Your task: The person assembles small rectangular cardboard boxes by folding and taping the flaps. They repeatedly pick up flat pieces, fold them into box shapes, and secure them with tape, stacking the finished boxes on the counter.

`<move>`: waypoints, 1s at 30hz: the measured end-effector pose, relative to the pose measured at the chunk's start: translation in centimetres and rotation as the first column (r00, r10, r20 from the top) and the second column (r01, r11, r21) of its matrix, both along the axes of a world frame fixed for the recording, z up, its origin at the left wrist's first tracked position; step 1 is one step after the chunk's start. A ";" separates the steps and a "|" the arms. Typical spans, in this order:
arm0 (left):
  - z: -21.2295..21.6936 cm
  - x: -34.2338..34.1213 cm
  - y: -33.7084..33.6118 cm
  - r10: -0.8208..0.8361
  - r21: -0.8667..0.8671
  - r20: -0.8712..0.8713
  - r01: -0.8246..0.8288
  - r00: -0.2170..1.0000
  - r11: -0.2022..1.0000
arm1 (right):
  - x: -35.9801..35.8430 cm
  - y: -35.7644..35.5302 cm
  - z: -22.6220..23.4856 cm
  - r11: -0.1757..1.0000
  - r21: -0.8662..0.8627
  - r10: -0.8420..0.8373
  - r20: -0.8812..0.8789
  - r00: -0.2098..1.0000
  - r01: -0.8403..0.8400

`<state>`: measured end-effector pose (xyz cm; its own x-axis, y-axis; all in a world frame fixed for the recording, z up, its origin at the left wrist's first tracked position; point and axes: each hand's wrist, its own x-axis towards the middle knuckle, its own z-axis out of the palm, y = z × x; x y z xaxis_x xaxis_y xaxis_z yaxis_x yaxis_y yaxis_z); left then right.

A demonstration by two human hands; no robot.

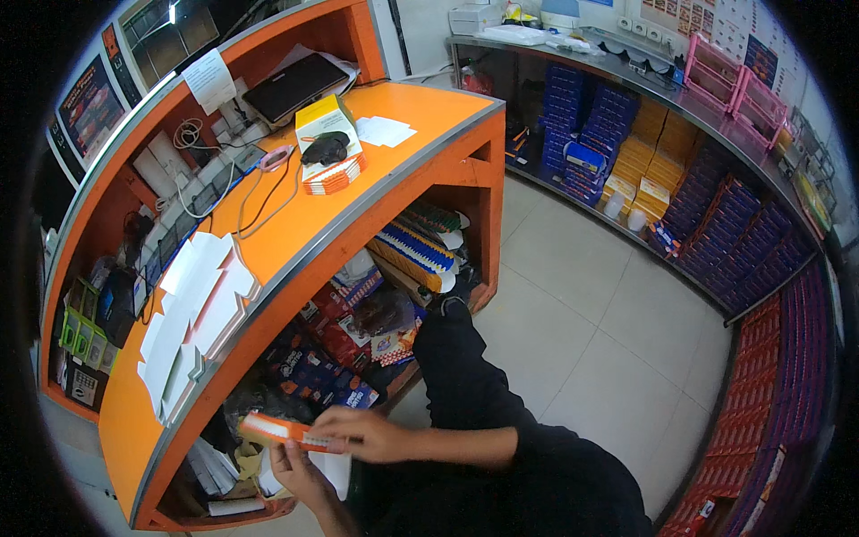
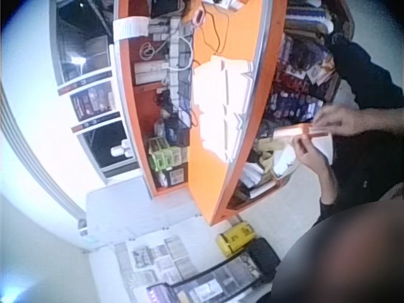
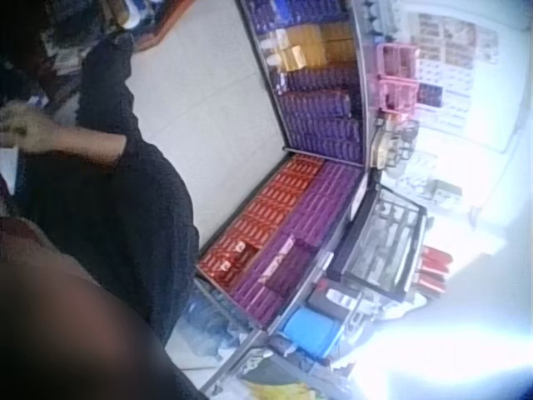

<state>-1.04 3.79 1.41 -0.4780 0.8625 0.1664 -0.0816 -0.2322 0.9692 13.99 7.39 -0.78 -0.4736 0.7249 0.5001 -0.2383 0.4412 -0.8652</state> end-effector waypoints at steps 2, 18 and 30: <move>-0.1 -0.1 -0.3 -0.236 -0.011 -0.519 0.269 0.821 0.963 | 1.7 1.2 -1.3 0.930 -0.368 -0.075 -0.128 0.989 0.023; -7.9 1.6 0.1 -0.646 -0.440 -0.612 0.482 0.456 0.758 | 2.5 -0.6 -6.1 0.967 -0.153 -0.050 0.668 0.742 0.203; -11.9 1.9 -1.1 -0.328 -0.228 0.422 0.449 0.845 0.864 | 2.6 -1.9 -5.5 0.926 0.293 -0.372 0.610 0.699 0.237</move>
<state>0.86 2.64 -10.49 -0.0650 0.9653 -0.2531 -0.4544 0.1972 0.8687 16.57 5.49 -6.29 -0.4968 0.8175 0.2912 0.5214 0.5494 -0.6529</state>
